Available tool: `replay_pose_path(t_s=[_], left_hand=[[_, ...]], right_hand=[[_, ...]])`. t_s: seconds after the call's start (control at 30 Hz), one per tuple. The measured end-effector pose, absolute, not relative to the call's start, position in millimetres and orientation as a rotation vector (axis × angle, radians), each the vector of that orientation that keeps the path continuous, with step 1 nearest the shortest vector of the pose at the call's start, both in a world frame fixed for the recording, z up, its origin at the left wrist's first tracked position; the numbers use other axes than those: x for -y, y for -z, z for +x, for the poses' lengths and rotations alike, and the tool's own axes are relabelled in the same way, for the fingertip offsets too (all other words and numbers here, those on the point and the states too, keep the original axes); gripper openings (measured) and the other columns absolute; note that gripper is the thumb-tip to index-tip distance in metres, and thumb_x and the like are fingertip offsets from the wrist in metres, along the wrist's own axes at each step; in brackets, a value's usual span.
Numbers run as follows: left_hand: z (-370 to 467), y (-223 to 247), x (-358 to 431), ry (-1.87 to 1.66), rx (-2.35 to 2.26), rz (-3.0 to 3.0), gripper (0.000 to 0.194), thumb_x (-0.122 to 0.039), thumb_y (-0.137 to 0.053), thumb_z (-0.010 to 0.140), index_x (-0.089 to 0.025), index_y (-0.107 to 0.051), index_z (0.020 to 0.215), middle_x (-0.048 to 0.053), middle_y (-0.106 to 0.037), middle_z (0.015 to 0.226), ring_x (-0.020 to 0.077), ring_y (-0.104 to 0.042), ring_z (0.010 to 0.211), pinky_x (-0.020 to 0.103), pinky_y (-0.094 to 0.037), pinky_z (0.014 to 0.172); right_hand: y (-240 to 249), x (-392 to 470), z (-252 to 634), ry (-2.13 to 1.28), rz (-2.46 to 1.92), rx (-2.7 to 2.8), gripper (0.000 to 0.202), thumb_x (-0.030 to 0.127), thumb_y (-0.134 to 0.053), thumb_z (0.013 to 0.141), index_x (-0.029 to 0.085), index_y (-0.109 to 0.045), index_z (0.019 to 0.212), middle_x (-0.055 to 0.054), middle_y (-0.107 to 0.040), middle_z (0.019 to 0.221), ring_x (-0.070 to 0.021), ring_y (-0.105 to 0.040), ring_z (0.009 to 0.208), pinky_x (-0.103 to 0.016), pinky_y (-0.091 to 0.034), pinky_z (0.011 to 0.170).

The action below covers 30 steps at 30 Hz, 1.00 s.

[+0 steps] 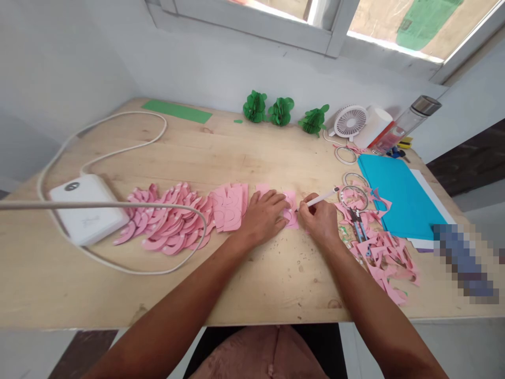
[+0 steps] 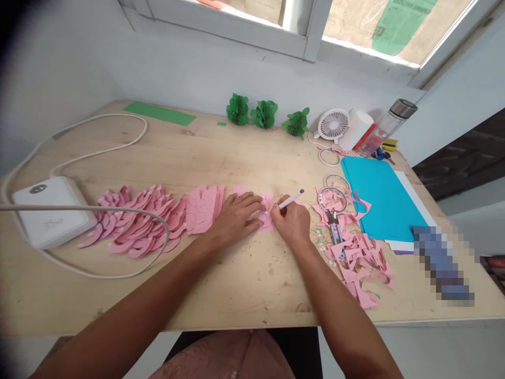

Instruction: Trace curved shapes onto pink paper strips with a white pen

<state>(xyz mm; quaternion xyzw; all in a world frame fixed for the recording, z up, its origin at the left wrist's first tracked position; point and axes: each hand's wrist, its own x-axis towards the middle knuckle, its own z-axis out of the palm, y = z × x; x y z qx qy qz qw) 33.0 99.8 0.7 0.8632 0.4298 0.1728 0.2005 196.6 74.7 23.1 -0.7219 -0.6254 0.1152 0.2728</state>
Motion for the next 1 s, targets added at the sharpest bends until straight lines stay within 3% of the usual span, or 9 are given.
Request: replay_pose_path(t_s=[1.0], left_hand=[[33.0,-0.2,-100.2,-0.491,-1.205,2.405,0.026,-0.024,-0.055,0.083,-0.027,-0.06,0.108,0.003,-0.057,0.132,0.0264,-0.04,0.13,0.053,-0.024,0.109]], right_hand=[[-24.0,-74.5,197.1,-0.249,-1.98,1.71,0.019,0.03,-0.049,0.079,0.02,-0.062,0.069,0.001,-0.059,0.051,-0.0135,-0.055,0.048,-0.023,-0.035,0.052]])
